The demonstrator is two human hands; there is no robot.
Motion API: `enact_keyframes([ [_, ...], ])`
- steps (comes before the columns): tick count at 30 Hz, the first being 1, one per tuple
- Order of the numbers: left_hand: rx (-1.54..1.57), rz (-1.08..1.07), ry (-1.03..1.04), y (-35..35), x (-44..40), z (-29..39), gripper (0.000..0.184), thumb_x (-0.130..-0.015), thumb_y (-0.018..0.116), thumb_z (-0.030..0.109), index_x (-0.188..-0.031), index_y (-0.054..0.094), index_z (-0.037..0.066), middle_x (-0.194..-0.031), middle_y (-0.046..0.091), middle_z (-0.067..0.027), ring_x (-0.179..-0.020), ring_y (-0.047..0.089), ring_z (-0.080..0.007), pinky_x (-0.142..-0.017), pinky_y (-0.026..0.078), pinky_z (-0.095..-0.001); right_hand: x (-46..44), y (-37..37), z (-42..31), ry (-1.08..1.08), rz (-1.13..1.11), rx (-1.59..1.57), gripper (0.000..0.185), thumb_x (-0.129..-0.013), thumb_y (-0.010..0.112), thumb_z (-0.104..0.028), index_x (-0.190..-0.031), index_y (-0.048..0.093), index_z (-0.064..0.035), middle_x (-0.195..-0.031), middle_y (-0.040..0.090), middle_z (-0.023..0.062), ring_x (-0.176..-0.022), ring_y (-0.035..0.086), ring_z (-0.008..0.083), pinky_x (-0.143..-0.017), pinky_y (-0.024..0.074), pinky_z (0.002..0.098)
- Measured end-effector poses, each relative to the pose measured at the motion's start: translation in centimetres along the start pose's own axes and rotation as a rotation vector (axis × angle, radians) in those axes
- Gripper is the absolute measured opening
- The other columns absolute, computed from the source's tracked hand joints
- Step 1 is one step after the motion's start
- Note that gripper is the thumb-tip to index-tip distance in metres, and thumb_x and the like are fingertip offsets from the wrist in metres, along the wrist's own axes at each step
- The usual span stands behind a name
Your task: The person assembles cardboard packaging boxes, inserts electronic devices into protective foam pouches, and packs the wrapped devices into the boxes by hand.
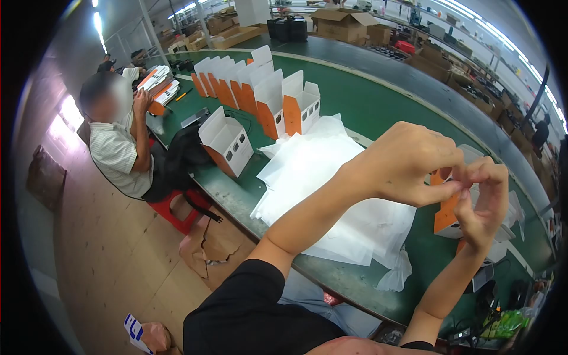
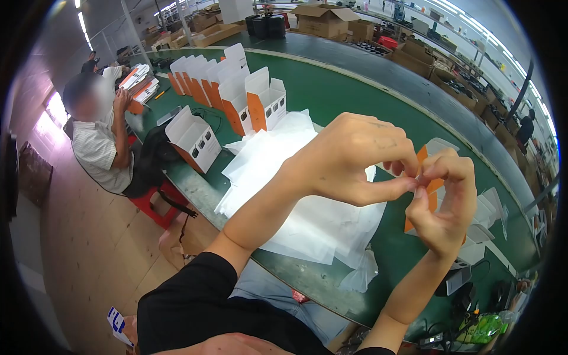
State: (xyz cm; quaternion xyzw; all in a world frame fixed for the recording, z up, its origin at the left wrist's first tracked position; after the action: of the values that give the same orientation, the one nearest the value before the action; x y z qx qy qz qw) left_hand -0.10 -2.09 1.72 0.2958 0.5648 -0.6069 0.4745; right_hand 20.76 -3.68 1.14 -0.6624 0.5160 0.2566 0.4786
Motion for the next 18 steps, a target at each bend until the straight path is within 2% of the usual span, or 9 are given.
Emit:
enact_keyframes([
  [18,-0.006,0.000,-0.008,0.02,-0.02,0.02,0.014,-0.080,0.083,0.014,-0.082,0.070,0.011,-0.074,0.068,-0.0016,-0.066,0.069,-0.0184,-0.060,0.052,-0.0304,0.27,-0.06,0.18,-0.009,0.007,-0.012,0.038,-0.067,0.056,0.011,-0.100,0.050,-0.0069,-0.088,0.052,0.0060,-0.082,0.050,0.0177,-0.083,0.0433,0.0315],
])
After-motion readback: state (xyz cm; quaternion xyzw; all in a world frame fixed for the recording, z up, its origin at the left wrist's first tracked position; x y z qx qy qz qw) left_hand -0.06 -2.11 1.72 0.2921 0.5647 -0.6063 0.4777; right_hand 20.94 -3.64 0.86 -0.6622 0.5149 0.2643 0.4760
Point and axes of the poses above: each hand's wrist, its own x-axis away from the middle knuckle, its own y-axis out of the palm, z = x × y, the point moved 1 cm from there along -x, towards the middle knuckle
